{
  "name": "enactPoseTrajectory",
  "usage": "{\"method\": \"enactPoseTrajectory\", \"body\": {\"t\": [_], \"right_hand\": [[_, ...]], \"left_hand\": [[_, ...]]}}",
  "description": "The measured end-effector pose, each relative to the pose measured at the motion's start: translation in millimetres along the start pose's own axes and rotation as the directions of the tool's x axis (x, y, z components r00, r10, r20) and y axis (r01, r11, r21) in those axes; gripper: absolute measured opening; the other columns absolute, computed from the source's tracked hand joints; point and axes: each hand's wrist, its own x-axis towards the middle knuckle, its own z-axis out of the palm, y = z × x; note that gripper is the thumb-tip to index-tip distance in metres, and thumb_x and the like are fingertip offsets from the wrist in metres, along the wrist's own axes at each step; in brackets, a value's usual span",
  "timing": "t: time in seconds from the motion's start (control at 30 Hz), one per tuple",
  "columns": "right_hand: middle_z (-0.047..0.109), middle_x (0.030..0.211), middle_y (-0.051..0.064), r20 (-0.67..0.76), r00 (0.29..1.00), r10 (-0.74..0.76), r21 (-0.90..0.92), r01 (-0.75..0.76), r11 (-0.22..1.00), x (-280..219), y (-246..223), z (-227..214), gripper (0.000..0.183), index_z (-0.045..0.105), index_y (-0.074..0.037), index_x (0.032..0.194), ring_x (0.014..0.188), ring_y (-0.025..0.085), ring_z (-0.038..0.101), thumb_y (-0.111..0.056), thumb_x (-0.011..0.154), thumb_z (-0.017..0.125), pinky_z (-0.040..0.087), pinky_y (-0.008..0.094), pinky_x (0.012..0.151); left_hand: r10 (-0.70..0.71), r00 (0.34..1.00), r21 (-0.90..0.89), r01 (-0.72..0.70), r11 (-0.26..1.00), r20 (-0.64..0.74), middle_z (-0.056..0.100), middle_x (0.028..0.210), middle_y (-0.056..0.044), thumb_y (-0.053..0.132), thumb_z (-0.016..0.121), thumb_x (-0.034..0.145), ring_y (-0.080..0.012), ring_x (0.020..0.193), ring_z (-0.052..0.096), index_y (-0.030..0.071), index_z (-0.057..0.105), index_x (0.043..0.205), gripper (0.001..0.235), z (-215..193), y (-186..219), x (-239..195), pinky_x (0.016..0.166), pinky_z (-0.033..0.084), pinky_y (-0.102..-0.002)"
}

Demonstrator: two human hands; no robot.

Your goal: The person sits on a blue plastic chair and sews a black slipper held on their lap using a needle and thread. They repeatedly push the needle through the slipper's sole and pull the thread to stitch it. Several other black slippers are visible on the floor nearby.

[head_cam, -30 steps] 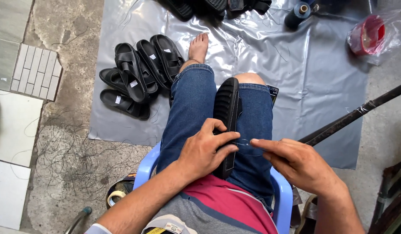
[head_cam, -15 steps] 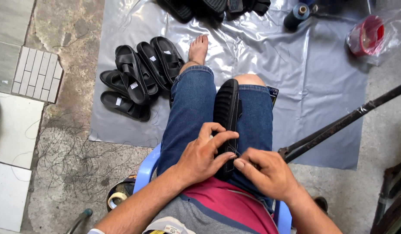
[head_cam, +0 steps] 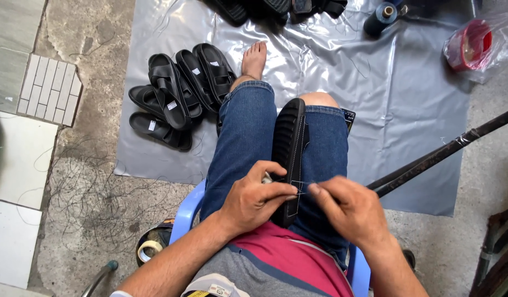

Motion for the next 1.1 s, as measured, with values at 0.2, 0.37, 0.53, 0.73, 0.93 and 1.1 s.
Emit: {"method": "enactPoseTrajectory", "body": {"t": [0.2, 0.37, 0.53, 0.73, 0.93, 1.1], "right_hand": [[0.055, 0.073, -0.006, 0.253, 0.951, 0.178, -0.079, -0.163, 0.984, -5, 5, 20, 0.015, 0.069, -0.027, 0.083, 0.069, 0.014, 0.061, -0.039, 0.078, 0.060, 0.047, 0.035, 0.060], [0.056, 0.069, 0.003, 0.178, 0.943, 0.280, 0.662, -0.325, 0.675, -9, 30, -8, 0.007, 0.063, -0.010, 0.064, 0.056, 0.010, 0.049, -0.010, 0.069, 0.068, 0.036, 0.022, 0.050], [0.044, 0.057, -0.002, -0.324, 0.739, 0.590, 0.909, 0.071, 0.410, -2, 68, -46, 0.014, 0.053, -0.015, 0.086, 0.042, 0.005, 0.037, -0.026, 0.096, 0.051, 0.029, 0.017, 0.038], [0.058, 0.114, 0.007, -0.328, 0.933, -0.147, -0.019, 0.149, 0.989, -5, 39, -10, 0.016, 0.059, -0.007, 0.094, 0.092, 0.017, 0.052, -0.009, 0.080, 0.067, 0.042, 0.028, 0.077], [0.065, 0.070, 0.000, -0.178, 0.972, -0.152, 0.109, 0.173, 0.979, 12, 13, 24, 0.009, 0.067, -0.018, 0.086, 0.067, 0.021, 0.065, -0.019, 0.077, 0.067, 0.052, 0.031, 0.059], [0.063, 0.058, 0.005, -0.221, 0.957, -0.187, 0.234, 0.238, 0.943, 31, 7, 27, 0.007, 0.067, -0.015, 0.085, 0.056, 0.026, 0.063, -0.013, 0.078, 0.066, 0.050, 0.033, 0.051]], "left_hand": [[-0.031, 0.998, -0.006, 0.031, 0.999, 0.056, 0.051, 0.111, -0.005, 0.021, 0.066, 0.082, -0.0170, 0.066, 0.057, 0.021, 0.066, 0.093, 0.011, 1, 0, -8, 0.055, 0.051, -0.032], [-0.061, 0.993, -0.015, 0.063, 0.998, 0.099, 0.049, 0.120, -0.006, 0.023, 0.066, 0.081, -0.0184, 0.070, 0.060, 0.022, 0.066, 0.091, 0.010, -4, -2, -10, 0.061, 0.053, -0.033], [-0.021, 0.976, -0.063, 0.036, 0.997, 0.219, 0.044, 0.127, -0.009, 0.017, 0.064, 0.081, -0.0172, 0.078, 0.062, 0.019, 0.066, 0.089, 0.008, -20, 2, -3, 0.068, 0.052, -0.036], [-0.073, 0.961, -0.077, 0.096, 0.992, 0.265, 0.043, 0.128, -0.015, 0.010, 0.050, 0.081, -0.0227, 0.086, 0.061, 0.014, 0.041, 0.123, 0.044, -34, 6, 3, 0.071, 0.051, -0.035], [-0.228, 0.928, 0.256, 0.153, 0.954, 0.294, 0.062, 0.087, -0.009, 0.019, 0.046, 0.089, -0.0321, 0.068, 0.065, 0.013, 0.062, 0.105, 0.023, -46, 14, 8, 0.052, 0.052, -0.039], [0.136, 0.903, -0.620, 0.165, 0.767, 0.408, 0.042, 0.136, -0.016, 0.016, 0.052, 0.090, -0.0335, 0.125, 0.045, 0.016, 0.068, 0.095, 0.017, -82, 29, 18, 0.103, 0.034, -0.042]]}}
